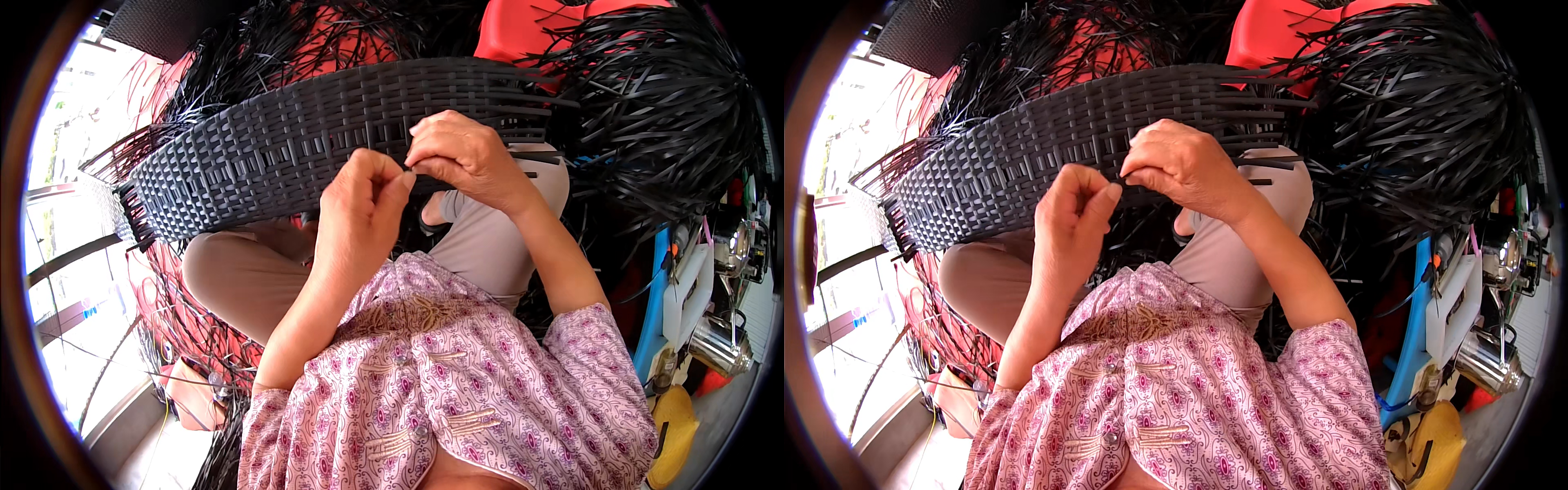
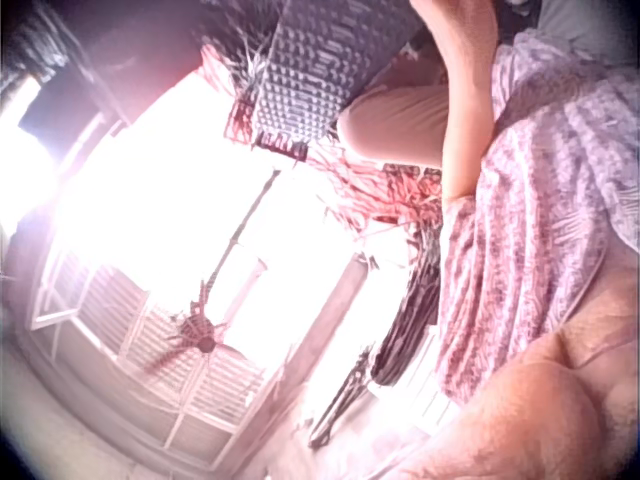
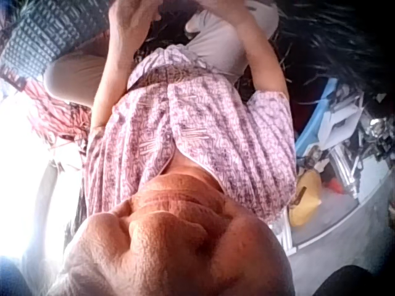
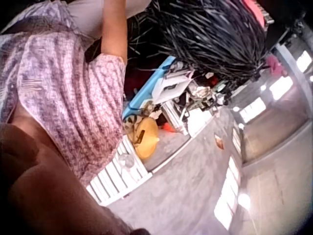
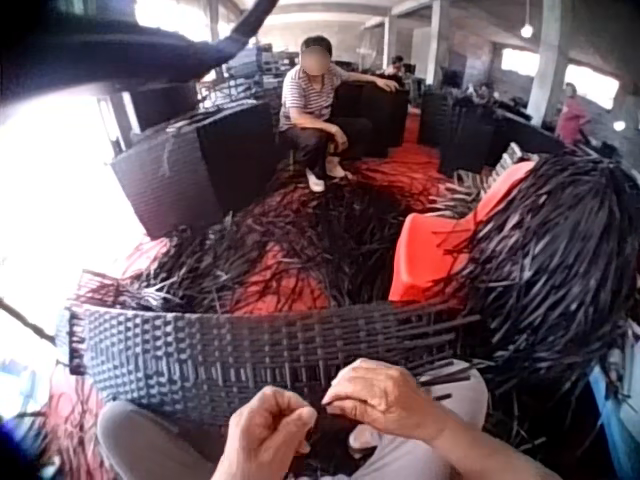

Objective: The person weaves black synthetic wicker strands through a frame by hand while sitting on the floor surrounded by materials.

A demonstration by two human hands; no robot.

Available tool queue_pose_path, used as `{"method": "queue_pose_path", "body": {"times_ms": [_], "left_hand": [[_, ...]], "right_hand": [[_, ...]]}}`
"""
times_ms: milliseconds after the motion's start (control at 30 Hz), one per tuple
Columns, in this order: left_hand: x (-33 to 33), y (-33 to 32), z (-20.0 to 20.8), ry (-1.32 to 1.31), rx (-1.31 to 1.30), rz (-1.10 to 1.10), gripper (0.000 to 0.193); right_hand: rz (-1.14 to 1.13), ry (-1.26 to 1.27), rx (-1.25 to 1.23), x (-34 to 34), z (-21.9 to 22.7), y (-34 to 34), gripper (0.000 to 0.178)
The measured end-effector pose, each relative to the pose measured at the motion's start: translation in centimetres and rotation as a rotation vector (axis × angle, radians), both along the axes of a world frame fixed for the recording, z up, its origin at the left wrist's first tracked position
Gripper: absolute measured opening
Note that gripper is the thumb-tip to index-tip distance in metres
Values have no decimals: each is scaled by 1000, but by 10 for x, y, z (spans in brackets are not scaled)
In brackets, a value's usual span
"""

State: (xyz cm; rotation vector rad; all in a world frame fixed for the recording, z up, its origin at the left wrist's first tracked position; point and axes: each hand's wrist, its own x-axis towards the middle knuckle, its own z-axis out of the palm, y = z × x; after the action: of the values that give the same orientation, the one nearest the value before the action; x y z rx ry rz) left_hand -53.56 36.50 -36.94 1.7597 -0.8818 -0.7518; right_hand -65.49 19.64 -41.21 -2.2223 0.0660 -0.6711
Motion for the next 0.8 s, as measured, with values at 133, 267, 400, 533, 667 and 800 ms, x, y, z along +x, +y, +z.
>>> {"method": "queue_pose_path", "body": {"times_ms": [133, 267, 400, 533, 667, 800], "left_hand": [[12, -8, -38, 464, -34, 49, 32], [12, -21, -56, 576, -16, 58, 43], [14, -26, -55, 689, 11, 48, 46], [16, -29, -51, 901, -30, 20, 58], [20, -29, -58, 1001, -65, 44, 55], [16, -28, -56, 995, -66, 54, 51]], "right_hand": [[-210, 112, 87, -10, 1, -1, 15], [-363, 153, 145, -12, -6, 4, 15], [-420, 202, 174, -11, -18, 5, 18], [-491, 326, 131, -3, -9, 6, 23], [-531, 427, 136, 2, -3, 5, 26], [-501, 473, 27, 2, -9, 0, 23]]}}
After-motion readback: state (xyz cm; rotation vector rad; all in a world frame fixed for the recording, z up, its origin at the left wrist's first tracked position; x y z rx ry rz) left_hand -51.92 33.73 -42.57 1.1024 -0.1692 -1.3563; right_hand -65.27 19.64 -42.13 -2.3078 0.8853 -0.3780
